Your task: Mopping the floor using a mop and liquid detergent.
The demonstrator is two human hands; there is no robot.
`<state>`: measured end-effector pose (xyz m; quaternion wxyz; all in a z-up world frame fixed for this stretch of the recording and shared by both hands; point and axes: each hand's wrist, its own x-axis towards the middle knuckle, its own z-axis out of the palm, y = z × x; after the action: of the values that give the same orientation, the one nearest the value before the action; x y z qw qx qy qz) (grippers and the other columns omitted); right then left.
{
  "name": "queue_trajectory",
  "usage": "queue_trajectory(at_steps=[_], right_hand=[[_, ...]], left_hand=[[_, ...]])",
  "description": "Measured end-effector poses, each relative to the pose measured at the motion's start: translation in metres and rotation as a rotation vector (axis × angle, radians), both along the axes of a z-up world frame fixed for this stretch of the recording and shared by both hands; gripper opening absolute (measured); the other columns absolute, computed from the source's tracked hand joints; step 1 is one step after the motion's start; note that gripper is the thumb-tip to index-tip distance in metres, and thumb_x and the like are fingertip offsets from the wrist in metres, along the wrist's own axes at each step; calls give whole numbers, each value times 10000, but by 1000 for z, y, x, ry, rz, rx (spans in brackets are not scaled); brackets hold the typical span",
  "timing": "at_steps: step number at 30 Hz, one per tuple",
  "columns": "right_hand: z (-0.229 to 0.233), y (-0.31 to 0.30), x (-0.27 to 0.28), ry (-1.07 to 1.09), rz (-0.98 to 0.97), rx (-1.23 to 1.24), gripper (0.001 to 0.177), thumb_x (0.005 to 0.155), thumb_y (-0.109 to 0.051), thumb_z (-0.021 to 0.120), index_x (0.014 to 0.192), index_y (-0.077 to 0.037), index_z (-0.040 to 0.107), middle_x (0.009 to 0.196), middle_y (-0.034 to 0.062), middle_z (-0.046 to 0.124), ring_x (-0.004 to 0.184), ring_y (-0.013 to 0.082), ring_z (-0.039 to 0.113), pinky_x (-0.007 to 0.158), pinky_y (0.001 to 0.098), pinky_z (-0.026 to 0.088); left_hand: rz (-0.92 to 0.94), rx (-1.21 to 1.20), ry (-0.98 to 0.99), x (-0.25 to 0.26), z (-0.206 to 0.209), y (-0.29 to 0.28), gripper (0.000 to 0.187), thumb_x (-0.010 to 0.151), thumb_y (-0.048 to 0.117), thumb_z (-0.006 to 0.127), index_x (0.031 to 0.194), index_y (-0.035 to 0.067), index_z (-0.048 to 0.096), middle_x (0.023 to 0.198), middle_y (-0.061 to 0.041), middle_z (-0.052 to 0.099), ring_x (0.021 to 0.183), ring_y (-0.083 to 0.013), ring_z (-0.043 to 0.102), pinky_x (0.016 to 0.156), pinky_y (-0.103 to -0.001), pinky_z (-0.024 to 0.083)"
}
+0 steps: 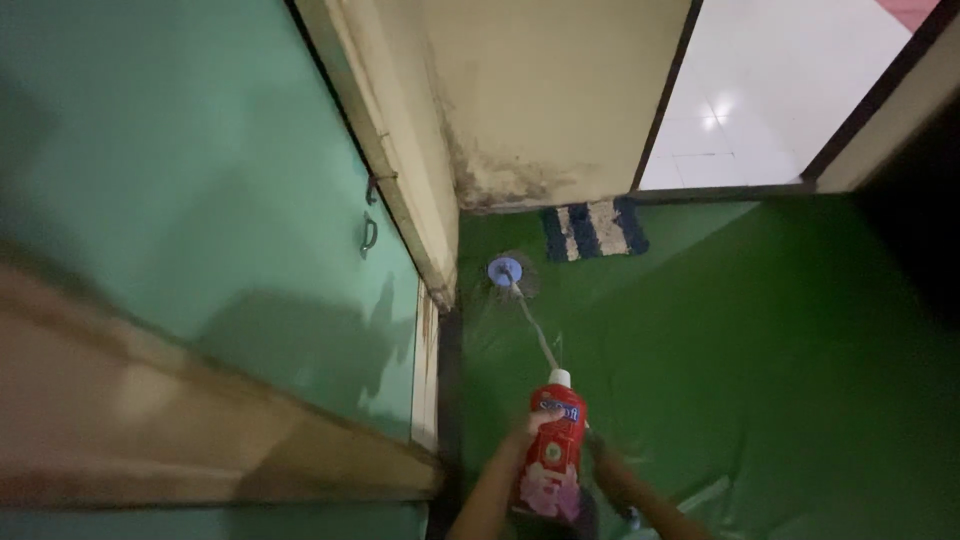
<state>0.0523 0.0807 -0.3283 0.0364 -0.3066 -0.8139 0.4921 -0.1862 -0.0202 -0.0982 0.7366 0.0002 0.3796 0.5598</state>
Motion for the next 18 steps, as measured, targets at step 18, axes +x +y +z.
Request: queue_trajectory(at_steps=[18], right_hand=[[261,2,-101,-678,15,-148,689,978,-166,455,1642,-91,287,1354,317,677,1181,451,719,975,533,581]], left_hand=[[140,-76,152,-38,10,-28,526,836,370,765,1224,34,648,959,-114,748,783,-247,743,706,-380,626]])
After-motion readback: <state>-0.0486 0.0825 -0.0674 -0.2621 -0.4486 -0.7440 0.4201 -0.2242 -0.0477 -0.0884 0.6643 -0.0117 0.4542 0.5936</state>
